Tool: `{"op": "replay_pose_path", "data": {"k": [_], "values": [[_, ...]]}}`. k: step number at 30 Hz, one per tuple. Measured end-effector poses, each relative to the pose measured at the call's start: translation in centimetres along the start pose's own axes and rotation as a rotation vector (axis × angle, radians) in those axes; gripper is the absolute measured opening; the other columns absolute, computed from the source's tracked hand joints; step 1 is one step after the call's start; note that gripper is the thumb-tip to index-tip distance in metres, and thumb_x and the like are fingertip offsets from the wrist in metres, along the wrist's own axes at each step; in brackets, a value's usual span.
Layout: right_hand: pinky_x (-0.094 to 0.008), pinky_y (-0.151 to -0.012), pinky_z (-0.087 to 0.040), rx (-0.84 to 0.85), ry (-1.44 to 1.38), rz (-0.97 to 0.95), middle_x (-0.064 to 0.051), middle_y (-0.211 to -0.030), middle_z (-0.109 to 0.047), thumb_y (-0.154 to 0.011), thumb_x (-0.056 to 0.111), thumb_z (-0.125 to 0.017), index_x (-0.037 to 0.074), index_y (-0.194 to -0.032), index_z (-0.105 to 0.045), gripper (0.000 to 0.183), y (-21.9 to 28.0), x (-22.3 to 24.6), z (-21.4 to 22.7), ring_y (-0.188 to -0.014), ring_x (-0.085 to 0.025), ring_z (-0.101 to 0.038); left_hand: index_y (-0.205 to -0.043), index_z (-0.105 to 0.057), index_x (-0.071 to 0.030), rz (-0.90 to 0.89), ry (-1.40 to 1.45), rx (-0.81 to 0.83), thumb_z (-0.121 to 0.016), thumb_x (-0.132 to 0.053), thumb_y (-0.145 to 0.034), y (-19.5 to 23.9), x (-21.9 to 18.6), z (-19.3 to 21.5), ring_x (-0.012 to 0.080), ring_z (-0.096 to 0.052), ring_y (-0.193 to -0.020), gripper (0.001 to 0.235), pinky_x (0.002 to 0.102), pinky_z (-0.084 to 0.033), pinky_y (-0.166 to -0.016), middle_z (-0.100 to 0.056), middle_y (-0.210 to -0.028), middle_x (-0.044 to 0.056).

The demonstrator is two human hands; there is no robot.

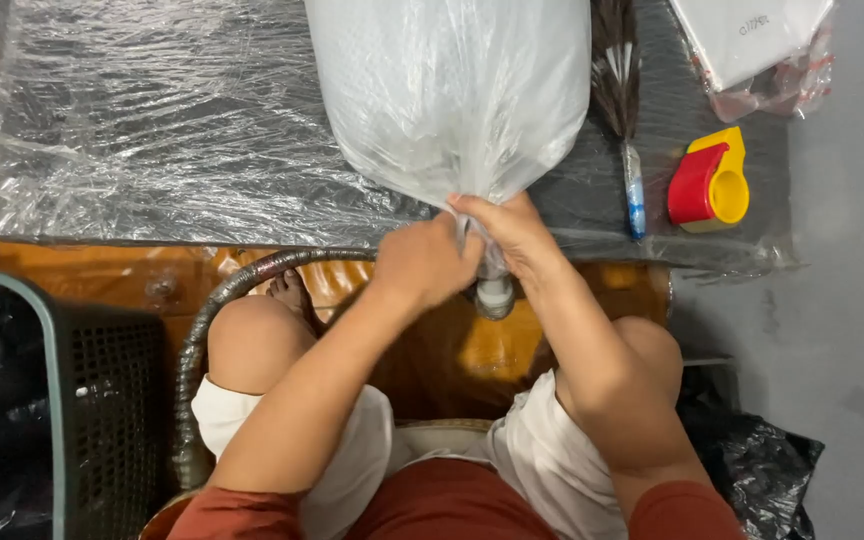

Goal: The person packs a white item into a plastic bag, ties the bag, and seals it with tape. They then place the sealed bag into a black plastic bag.

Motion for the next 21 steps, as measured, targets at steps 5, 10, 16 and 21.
{"op": "replay_pose_path", "data": {"k": [5, 10, 16, 21], "values": [[-0.049, -0.111, -0.046, -0.009, 0.009, -0.010, -0.023, -0.152, -0.049, -0.077, 0.018, -0.091, -0.002, -0.155, -0.036, 0.097, -1.2, -1.5, 0.2, -0.139, -0.033, -0.050, -0.103, -0.072, 0.000, 0.109, 0.115, -0.114, -0.034, -0.044, -0.099, -0.2, 3.6, 4.2, 0.0485, -0.071, -0.102, 0.058, 0.060, -0.054, -0.087, -0.074, -0.096, 0.027], [-0.049, -0.108, -0.050, 0.011, 0.035, 0.030, -0.023, -0.150, -0.051, -0.079, 0.019, -0.090, -0.002, -0.155, -0.037, 0.095, -2.3, -2.0, 1.3, -0.137, -0.033, -0.052, -0.108, -0.065, 0.003, 0.024, 0.241, -0.285, -0.047, -0.028, -0.102, -1.8, 4.3, 2.8, 0.0511, -0.069, -0.101, 0.037, 0.061, -0.054, -0.084, -0.071, -0.096, 0.031], [-0.051, -0.115, -0.043, 0.091, 0.147, 0.071, -0.023, -0.159, -0.041, -0.086, 0.020, -0.086, 0.001, -0.159, -0.030, 0.094, -2.5, -1.9, 1.1, -0.144, -0.034, -0.043, -0.105, -0.064, 0.001, -0.034, 0.363, -0.391, -0.053, -0.025, -0.101, -3.5, 4.2, 1.9, 0.0517, -0.068, -0.099, 0.028, 0.061, -0.055, -0.083, -0.070, -0.096, 0.028], [-0.049, -0.114, -0.044, 0.193, 0.149, 0.183, -0.018, -0.157, -0.044, -0.092, 0.024, -0.084, 0.002, -0.159, -0.031, 0.088, -0.6, 0.2, -0.6, -0.141, -0.025, -0.043, -0.099, -0.064, -0.002, -0.090, 0.321, -0.432, -0.060, -0.022, -0.097, -5.3, 4.7, 1.2, 0.0466, -0.071, -0.095, 0.021, 0.057, -0.058, -0.080, -0.072, -0.091, 0.023]]}}
Point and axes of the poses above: each hand's wrist, its own y-axis away from the middle knuckle, its own z-axis out of the back of the hand, x = y × z, the point moved 7 cm from there along -y, towards the middle knuckle
